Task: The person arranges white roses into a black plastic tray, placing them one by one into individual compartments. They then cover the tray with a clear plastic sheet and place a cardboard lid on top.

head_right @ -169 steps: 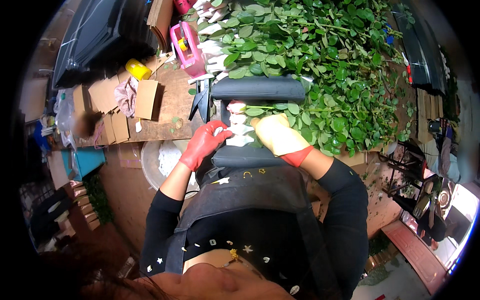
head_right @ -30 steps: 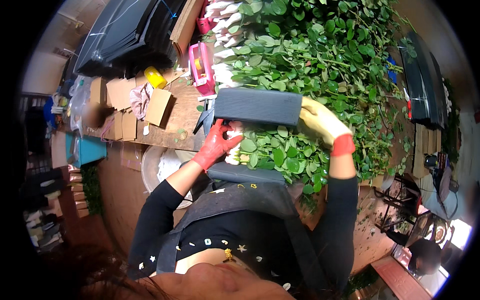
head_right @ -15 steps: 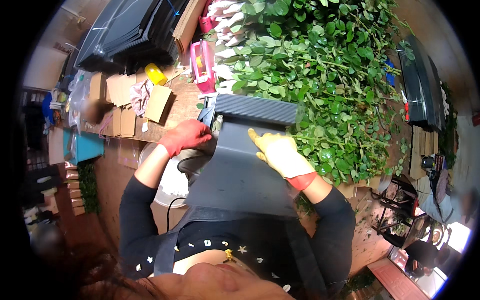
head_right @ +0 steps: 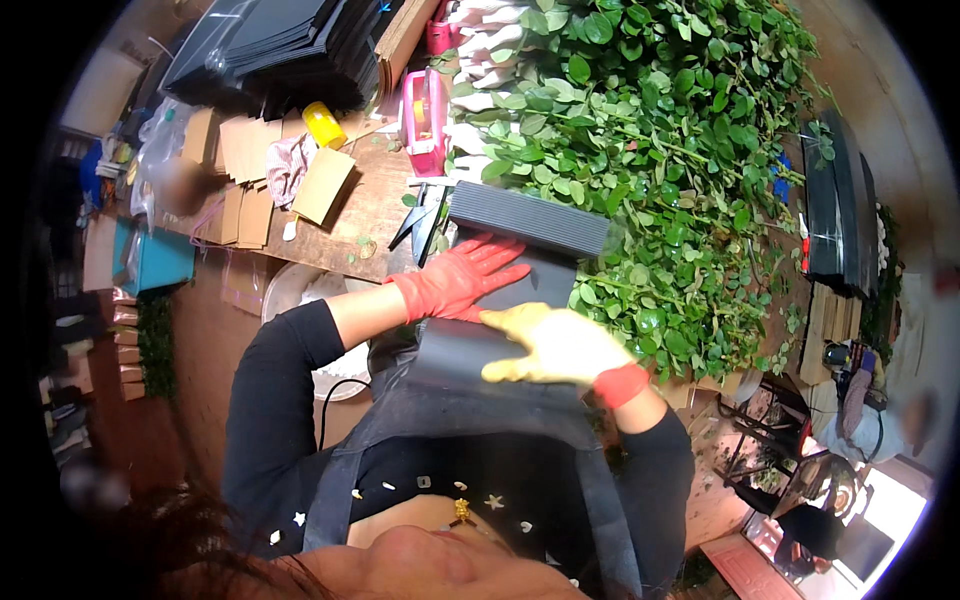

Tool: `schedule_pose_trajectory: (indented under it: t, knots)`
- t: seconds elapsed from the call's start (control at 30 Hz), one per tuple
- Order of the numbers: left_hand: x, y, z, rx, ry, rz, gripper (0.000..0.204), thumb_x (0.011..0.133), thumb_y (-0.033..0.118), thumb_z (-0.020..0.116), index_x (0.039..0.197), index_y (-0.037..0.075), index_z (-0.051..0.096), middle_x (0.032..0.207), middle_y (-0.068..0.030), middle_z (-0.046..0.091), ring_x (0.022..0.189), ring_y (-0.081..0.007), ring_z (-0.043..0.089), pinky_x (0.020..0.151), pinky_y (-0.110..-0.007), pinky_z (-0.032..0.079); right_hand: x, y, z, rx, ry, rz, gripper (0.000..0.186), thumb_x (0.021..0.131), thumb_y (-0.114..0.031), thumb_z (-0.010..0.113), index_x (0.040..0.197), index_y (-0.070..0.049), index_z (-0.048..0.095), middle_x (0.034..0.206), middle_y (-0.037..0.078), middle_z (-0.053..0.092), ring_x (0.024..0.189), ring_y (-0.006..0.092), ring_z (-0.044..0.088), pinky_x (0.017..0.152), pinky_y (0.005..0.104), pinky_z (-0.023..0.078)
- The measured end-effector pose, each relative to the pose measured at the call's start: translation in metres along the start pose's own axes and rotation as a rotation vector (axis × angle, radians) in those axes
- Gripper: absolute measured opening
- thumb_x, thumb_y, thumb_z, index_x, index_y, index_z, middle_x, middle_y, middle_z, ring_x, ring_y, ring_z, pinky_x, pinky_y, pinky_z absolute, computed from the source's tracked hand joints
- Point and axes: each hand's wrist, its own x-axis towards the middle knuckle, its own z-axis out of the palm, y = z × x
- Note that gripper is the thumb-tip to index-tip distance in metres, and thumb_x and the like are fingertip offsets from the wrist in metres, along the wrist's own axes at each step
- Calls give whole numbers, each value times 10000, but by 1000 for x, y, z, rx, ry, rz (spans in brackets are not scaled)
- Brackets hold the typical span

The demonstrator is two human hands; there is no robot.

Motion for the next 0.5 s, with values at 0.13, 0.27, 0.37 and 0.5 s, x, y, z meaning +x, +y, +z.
schedule_pose_trajectory:
  t: [0.13, 0.27, 0.37, 0.5]
  knots:
    - [11, -2, 4, -1, 23, 40, 990, 908, 699, 572, 1660, 102, 331, 1712, -258, 268, 1605, -430, 218, 1302, -568, 153, 29, 10, 60, -421, 85, 79, 326, 935, -279, 694, 1161, -48, 651, 913, 138, 723, 873, 384, 741, 728, 512, 604]
    - [2, -1, 14, -325, 119, 2, 880, 971, 656, 476, 1648, 110, 345, 1725, -215, 269, 1614, -379, 223, 1309, -547, 153, 42, -23, 12, -399, -155, -8, 390, 961, -264, 695, 1293, -65, 653, 927, 186, 720, 864, 398, 724, 738, 504, 579]
    - [-2, -5, 41, -833, 260, -32, 783, 1053, 569, 397, 1668, 103, 266, 1750, -174, 220, 1621, -317, 207, 1318, -506, 178, 108, -67, -4, -157, 251, -378, 453, 959, -242, 681, 1365, -51, 617, 940, 187, 706, 845, 379, 715, 759, 471, 572]
    - [27, -12, 4, -710, -242, 60, 688, 1082, 488, 359, 1649, 101, 317, 1739, -137, 265, 1604, -243, 257, 1316, -457, 183, 263, -80, 27, -481, 574, -533, 467, 950, -144, 582, 1410, -65, 597, 1083, 168, 698, 1016, 354, 693, 917, 441, 551]
